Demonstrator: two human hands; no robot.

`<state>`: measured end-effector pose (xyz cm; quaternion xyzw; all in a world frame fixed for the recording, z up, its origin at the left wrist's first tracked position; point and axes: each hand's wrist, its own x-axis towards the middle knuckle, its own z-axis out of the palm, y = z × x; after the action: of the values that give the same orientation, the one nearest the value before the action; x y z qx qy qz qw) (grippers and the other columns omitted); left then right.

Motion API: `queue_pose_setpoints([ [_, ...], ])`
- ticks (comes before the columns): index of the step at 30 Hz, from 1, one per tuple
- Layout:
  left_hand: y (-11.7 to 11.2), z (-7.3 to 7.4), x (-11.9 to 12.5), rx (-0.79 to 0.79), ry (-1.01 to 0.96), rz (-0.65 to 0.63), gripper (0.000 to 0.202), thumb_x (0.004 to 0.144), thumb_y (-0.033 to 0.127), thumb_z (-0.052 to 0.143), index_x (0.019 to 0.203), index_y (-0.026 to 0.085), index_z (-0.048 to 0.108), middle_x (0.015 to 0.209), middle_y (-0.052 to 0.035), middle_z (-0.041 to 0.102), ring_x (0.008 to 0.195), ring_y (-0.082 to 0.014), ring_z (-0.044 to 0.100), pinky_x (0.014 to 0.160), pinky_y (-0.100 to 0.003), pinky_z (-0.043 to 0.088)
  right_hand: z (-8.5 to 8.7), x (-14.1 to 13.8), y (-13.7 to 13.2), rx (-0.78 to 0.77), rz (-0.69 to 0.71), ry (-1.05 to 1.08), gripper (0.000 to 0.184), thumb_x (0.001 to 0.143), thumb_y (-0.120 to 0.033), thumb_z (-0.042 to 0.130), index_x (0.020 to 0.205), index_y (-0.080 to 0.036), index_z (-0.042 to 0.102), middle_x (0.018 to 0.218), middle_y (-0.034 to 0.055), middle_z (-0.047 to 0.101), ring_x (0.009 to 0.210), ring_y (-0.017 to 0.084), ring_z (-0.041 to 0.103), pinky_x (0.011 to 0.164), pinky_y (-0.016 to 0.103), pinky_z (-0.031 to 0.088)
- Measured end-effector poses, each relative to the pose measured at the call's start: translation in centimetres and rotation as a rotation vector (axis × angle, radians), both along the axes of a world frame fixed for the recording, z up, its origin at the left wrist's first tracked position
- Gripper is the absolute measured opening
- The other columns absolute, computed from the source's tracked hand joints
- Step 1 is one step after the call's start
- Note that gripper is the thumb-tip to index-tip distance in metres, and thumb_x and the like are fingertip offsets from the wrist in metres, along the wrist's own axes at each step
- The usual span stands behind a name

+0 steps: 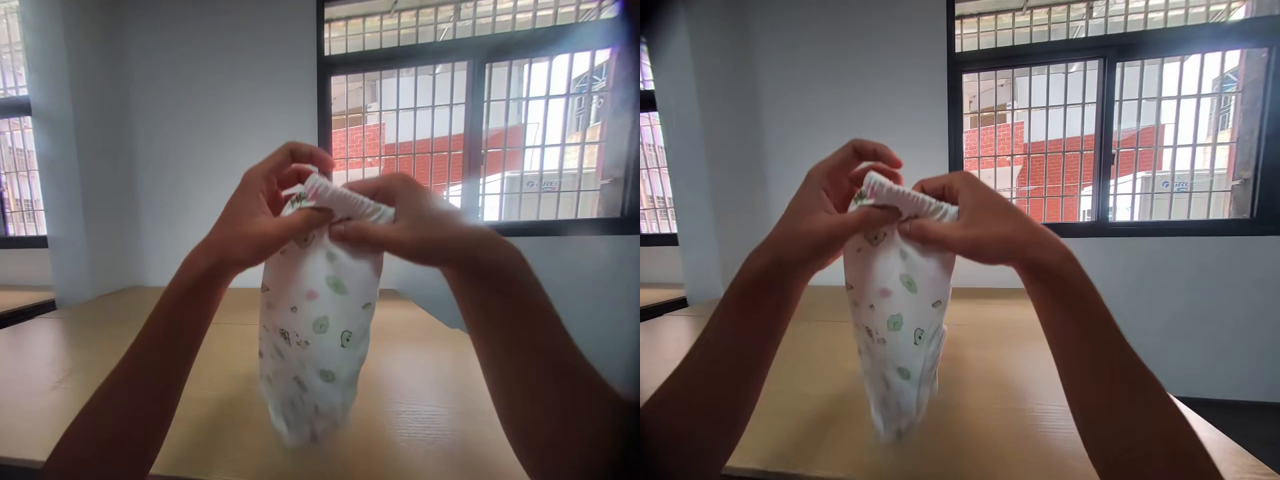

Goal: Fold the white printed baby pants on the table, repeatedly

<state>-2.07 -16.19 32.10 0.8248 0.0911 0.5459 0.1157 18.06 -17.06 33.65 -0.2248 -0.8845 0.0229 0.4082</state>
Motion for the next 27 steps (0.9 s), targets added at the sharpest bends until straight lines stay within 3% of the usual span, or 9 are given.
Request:
queue_pose_setpoints([
  [3,0.8,3.0,0.0,0.001,0.033,-0.029,0.031,0.094,0.020,0.041,0.121,0.011,0.053,0.093,0.0039,0.057,0.085,-0.0126,0.068,0.068,-0.022,0.047,3.2,0.1,0.1,-0.018,-0.070,-0.035,0.035,0.095,-0.034,0.049,0.091,-0.004,0.067,0.075,-0.0034,0.059,0.069,0.007,0.062,0.055,0.016,0.039],
  [5,3.0,3.4,-0.2,-0.054,0.043,-0.077,0.036,0.084,0.017,0.064,0.118,0.016,0.054,0.092,0.0027,0.060,0.073,-0.0093,0.067,0.062,-0.017,0.048,3.8,0.3,1.8,-0.087,-0.072,-0.044,0.023,0.082,-0.031,0.072,0.090,-0.009,0.068,0.070,-0.0022,0.061,0.060,0.008,0.059,0.049,0.014,0.041],
  [7,6.4,2.7,-0.4,-0.150,0.061,-0.113,0.046,0.074,0.019,0.076,0.115,0.020,0.054,0.093,0.0006,0.062,0.066,-0.0082,0.063,0.057,-0.016,0.049,3.1,0.4,4.9,-0.201,-0.044,-0.045,0.024,0.076,-0.031,0.077,0.088,-0.013,0.067,0.068,-0.0004,0.062,0.056,0.009,0.056,0.045,0.016,0.043],
  [10,12.6,-0.8,-0.5,-0.332,0.129,-0.109,0.044,0.077,0.028,0.075,0.114,0.020,0.053,0.092,-0.0010,0.060,0.067,-0.0092,0.060,0.058,-0.019,0.050,-0.1,0.6,11.2,-0.411,-0.017,-0.069,0.025,0.076,-0.034,0.074,0.089,-0.014,0.067,0.069,0.0009,0.062,0.058,0.010,0.057,0.046,0.017,0.045],
  [14,20.3,-8.9,0.1,-0.605,0.192,0.033,0.043,0.075,0.030,0.072,0.112,0.018,0.052,0.092,-0.0018,0.056,0.068,-0.0103,0.058,0.059,-0.021,0.048,-7.7,0.7,19.2,-0.604,-0.201,-0.148,0.018,0.079,-0.030,0.070,0.090,-0.016,0.068,0.068,-0.0021,0.062,0.058,0.010,0.057,0.051,0.018,0.046],
  [17,23.8,-15.1,1.1,-0.710,0.258,0.171,0.037,0.070,0.022,0.071,0.102,0.015,0.054,0.080,0.0010,0.055,0.062,-0.0098,0.054,0.055,-0.020,0.044,-13.8,0.3,22.8,-0.627,-0.318,-0.199,0.011,0.077,-0.021,0.072,0.076,-0.012,0.066,0.058,-0.0041,0.056,0.053,0.010,0.054,0.048,0.020,0.045],
  [19,25.3,-18.0,1.7,-0.732,0.289,0.219,0.031,0.067,0.018,0.069,0.094,0.014,0.055,0.070,0.0030,0.052,0.059,-0.0106,0.051,0.053,-0.021,0.041,-17.0,-0.1,24.4,-0.612,-0.375,-0.215,0.013,0.080,-0.020,0.073,0.074,-0.012,0.064,0.062,-0.0043,0.057,0.055,0.011,0.055,0.050,0.021,0.046],
  [22,26.8,-19.9,2.4,-0.720,0.302,0.274,0.029,0.064,0.015,0.067,0.091,0.014,0.055,0.071,0.0027,0.053,0.064,-0.0125,0.053,0.057,-0.022,0.040,-19.4,-0.4,26.1,-0.564,-0.420,-0.211,0.018,0.090,-0.028,0.066,0.083,-0.012,0.062,0.077,-0.0028,0.060,0.064,0.012,0.059,0.056,0.024,0.050],
  [27,27.2,-18.6,1.9,-0.694,0.365,0.282,0.041,0.069,0.025,0.068,0.107,0.016,0.055,0.079,0.0013,0.060,0.072,-0.0154,0.057,0.062,-0.023,0.041,-19.3,0.1,26.1,-0.453,-0.361,-0.199,0.004,0.081,-0.012,0.065,0.084,-0.013,0.063,0.076,-0.0027,0.060,0.067,0.012,0.054,0.058,0.021,0.040],
])
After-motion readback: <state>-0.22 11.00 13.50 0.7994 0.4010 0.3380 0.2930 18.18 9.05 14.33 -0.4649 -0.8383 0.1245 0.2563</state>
